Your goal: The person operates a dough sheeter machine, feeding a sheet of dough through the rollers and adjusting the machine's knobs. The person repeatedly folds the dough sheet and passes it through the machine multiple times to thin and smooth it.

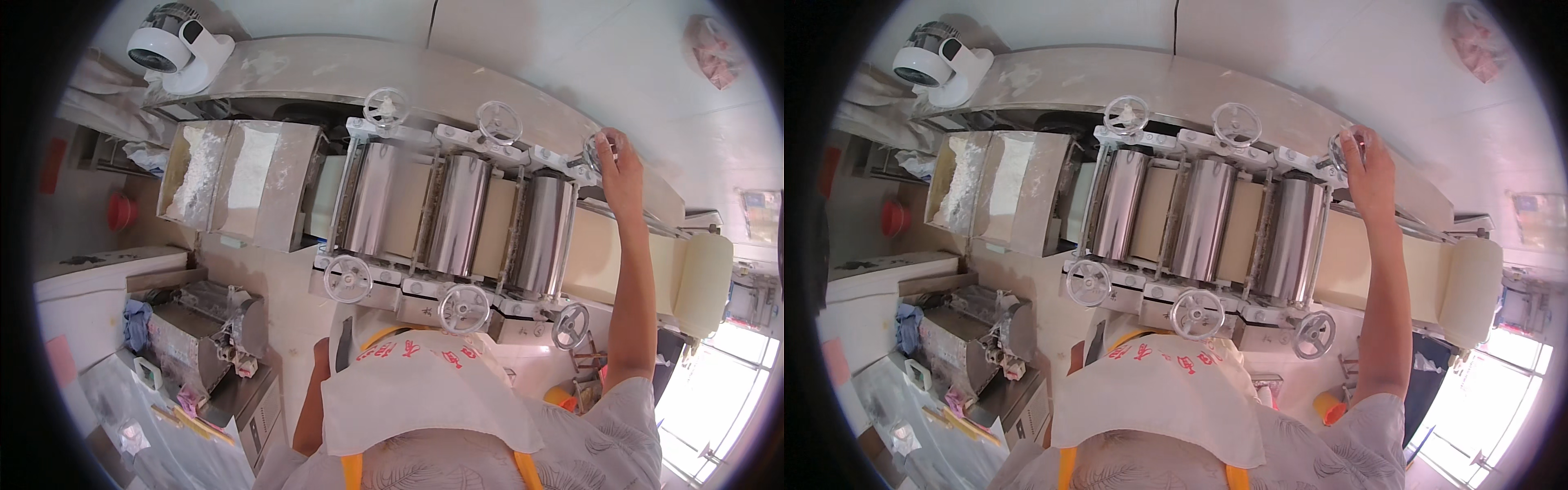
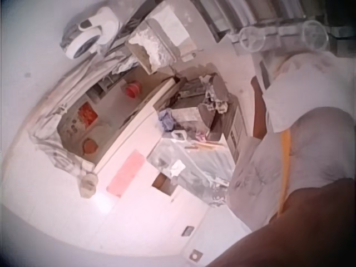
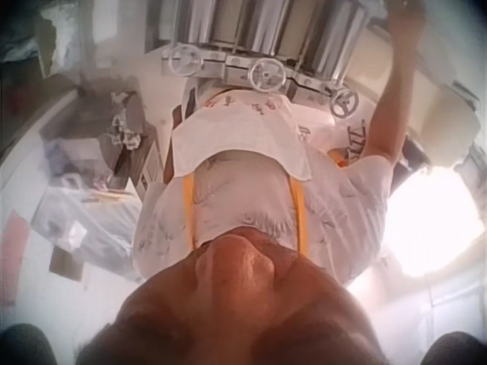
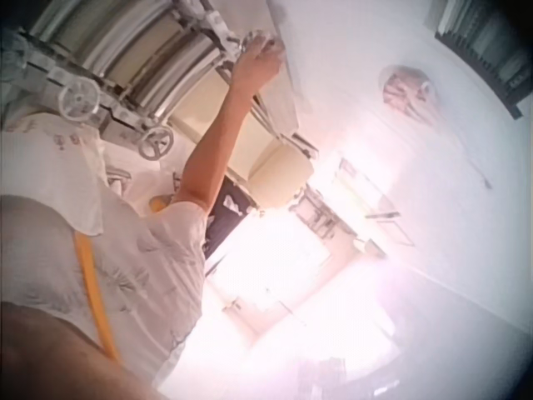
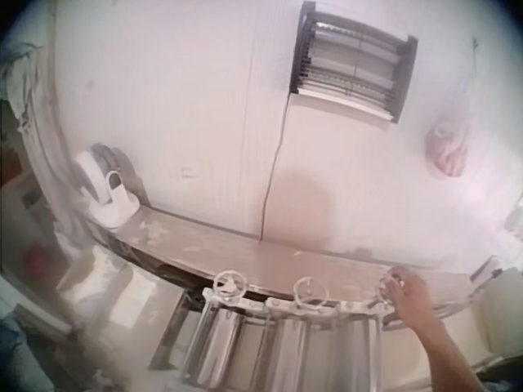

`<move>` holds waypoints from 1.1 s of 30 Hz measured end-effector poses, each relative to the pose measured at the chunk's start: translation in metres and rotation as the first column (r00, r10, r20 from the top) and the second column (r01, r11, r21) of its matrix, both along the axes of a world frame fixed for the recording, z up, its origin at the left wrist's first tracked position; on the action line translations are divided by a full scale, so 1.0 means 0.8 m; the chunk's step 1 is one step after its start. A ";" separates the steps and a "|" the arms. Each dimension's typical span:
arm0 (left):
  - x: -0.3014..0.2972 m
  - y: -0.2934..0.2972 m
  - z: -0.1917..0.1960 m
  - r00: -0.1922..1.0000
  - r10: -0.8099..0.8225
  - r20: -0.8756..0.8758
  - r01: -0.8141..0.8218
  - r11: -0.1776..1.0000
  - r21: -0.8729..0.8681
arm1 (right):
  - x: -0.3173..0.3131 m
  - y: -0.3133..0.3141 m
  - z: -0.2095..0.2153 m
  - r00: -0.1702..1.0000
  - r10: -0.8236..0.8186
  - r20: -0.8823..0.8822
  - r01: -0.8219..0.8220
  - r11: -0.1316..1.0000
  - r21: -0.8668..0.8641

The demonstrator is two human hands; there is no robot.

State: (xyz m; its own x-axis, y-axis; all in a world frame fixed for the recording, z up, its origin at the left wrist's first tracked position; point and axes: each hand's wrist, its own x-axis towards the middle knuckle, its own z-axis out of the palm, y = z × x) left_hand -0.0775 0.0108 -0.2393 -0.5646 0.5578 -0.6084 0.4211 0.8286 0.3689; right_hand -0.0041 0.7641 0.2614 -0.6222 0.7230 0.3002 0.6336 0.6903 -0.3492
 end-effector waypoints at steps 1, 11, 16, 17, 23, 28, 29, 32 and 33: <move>-0.001 0.002 -0.003 1.000 0.018 0.001 -0.018 0.999 0.030 | 0.006 0.007 -0.003 0.999 0.021 0.025 -0.024 0.992 0.120; -0.002 0.002 -0.023 0.997 -0.029 -0.066 0.029 1.000 -0.008 | -0.102 -0.090 0.002 0.927 0.373 0.045 -0.374 0.927 0.019; 0.002 0.010 -0.014 0.998 0.069 0.007 -0.069 0.997 0.015 | -0.143 -0.083 -0.029 0.893 0.351 0.282 -0.361 0.933 -0.020; 0.003 0.012 -0.012 0.995 0.094 0.025 -0.095 0.995 0.006 | -0.150 -0.082 -0.033 0.894 0.338 0.294 -0.341 0.939 -0.042; 0.026 -0.001 -0.013 0.988 0.155 0.023 -0.155 0.987 0.038 | -0.177 -0.078 -0.060 0.907 0.296 0.298 -0.285 0.955 -0.079; 0.028 -0.003 -0.014 0.994 0.105 -0.001 -0.105 0.994 0.013 | -0.181 -0.074 -0.079 0.933 0.306 0.190 -0.284 0.949 -0.135; 0.019 0.010 -0.002 0.993 0.117 -0.008 -0.117 0.991 0.063 | -0.176 -0.071 -0.078 0.932 0.295 0.210 -0.271 0.953 -0.136; 0.011 0.013 0.001 0.992 0.125 -0.021 -0.124 0.991 0.050 | -0.180 -0.072 -0.071 0.917 0.335 0.218 -0.302 0.938 -0.172; 0.014 0.000 -0.005 0.994 0.109 -0.030 -0.109 0.994 -0.015 | -0.182 -0.074 -0.067 0.908 0.373 0.188 -0.338 0.921 -0.194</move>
State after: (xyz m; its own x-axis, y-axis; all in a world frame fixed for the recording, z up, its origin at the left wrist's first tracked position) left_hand -0.0660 0.0110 -0.2433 -0.6388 0.4822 -0.5996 0.3384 0.8759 0.3438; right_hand -0.1497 0.7051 0.2077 -0.8836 0.4671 0.0315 0.4278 0.8330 -0.3509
